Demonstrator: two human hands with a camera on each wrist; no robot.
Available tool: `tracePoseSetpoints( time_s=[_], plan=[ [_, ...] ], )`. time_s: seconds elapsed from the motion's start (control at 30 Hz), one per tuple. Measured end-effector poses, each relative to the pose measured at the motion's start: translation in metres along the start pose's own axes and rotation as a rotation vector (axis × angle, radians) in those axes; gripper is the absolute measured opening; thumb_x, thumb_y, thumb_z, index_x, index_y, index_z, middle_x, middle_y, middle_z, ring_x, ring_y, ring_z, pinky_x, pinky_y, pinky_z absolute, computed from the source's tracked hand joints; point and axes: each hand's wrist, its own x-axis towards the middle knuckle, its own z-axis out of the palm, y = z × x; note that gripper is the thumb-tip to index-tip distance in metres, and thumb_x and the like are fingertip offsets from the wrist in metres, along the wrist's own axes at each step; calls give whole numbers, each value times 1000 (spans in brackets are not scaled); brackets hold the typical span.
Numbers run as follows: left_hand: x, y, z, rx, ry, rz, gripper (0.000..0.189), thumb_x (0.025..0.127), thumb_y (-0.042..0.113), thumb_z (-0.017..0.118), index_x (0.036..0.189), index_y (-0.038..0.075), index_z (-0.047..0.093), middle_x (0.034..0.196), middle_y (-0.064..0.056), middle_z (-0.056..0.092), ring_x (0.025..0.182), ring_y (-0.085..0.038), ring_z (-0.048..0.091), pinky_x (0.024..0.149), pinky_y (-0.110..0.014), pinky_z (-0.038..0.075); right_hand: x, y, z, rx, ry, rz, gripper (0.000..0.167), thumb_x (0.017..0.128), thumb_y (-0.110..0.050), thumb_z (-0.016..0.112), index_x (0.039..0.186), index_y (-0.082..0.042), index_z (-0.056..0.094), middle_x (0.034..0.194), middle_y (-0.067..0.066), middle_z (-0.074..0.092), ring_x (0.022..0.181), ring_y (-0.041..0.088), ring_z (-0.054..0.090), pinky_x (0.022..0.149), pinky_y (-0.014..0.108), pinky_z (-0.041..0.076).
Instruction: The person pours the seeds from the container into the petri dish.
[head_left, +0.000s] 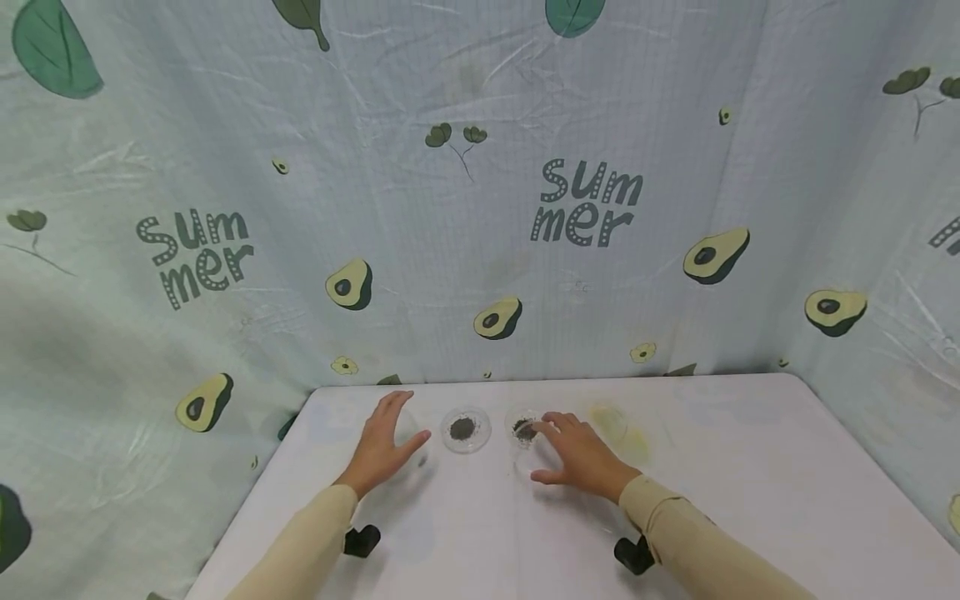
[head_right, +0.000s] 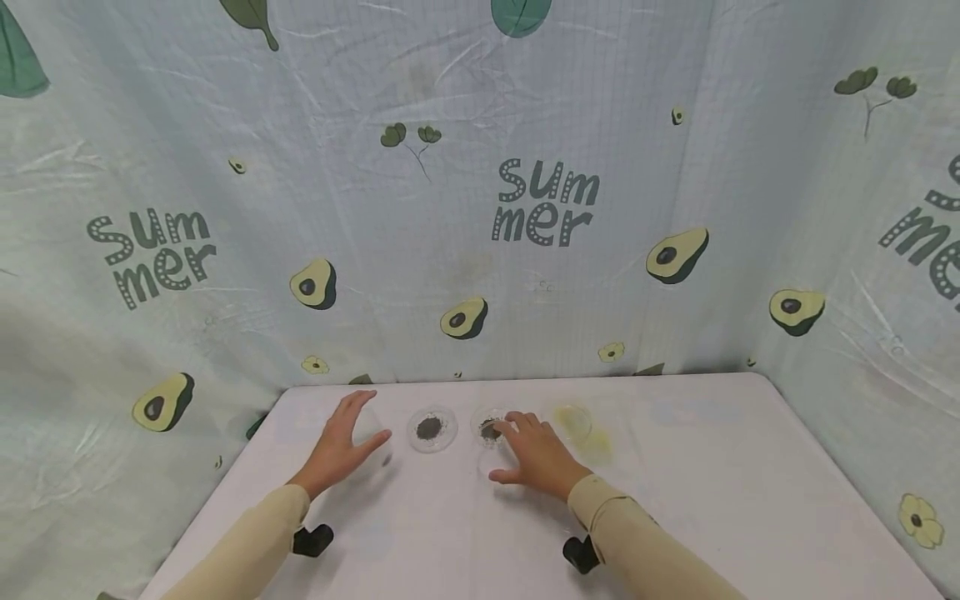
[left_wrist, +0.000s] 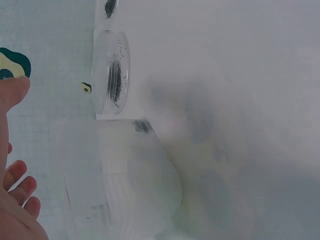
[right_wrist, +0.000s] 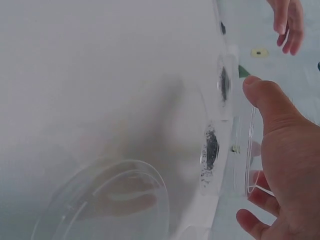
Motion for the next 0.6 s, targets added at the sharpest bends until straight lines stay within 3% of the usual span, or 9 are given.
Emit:
tracePoseSetpoints(
  time_s=[0.6],
  plan=[
    [16,34,22,-53,-62,146,55,88,24,71,137,10,50,141,-10,45,132,-29,47,109,-48,41,6,8,-1,63,-24,85,72,76,-48,78,133,-11,54,138,13,52,128,31,48,106,51,42]
  ],
)
